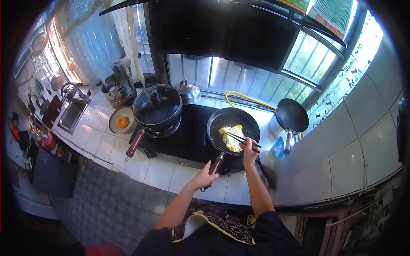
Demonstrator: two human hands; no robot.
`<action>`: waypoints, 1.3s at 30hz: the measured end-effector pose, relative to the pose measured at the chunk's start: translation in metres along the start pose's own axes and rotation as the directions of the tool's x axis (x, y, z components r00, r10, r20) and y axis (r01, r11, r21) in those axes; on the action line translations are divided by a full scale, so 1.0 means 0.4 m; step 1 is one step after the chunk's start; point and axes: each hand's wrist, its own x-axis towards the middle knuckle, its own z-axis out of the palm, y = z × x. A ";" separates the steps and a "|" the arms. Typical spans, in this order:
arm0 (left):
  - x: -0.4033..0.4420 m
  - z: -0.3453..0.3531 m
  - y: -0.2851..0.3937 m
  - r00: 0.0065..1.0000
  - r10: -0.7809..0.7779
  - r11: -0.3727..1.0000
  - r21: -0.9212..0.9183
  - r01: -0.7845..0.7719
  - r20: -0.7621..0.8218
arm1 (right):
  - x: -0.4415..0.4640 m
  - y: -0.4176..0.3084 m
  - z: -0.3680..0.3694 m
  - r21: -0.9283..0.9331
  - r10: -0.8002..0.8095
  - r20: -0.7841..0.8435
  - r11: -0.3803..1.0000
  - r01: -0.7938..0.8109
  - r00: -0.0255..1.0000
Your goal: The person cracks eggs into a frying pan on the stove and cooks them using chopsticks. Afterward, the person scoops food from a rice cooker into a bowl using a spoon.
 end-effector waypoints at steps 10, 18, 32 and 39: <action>0.004 -0.002 -0.006 1.000 -0.008 1.000 -0.015 0.008 0.009 | -0.024 -0.132 -0.078 -0.199 -0.083 0.055 0.976 0.092 0.995; 0.004 -0.002 0.001 1.000 0.014 1.000 -0.008 -0.014 0.006 | 0.049 -0.115 -0.250 0.057 0.232 -0.310 0.973 -0.225 0.922; 0.005 0.000 -0.008 1.000 0.021 0.999 -0.028 -0.021 0.006 | 0.157 -0.006 -0.076 0.285 0.384 -0.216 0.904 -0.318 0.898; 0.000 -0.004 -0.001 1.000 -0.002 1.000 -0.006 0.002 0.006 | 0.169 0.012 -0.017 0.281 0.301 -0.291 0.934 -0.220 0.908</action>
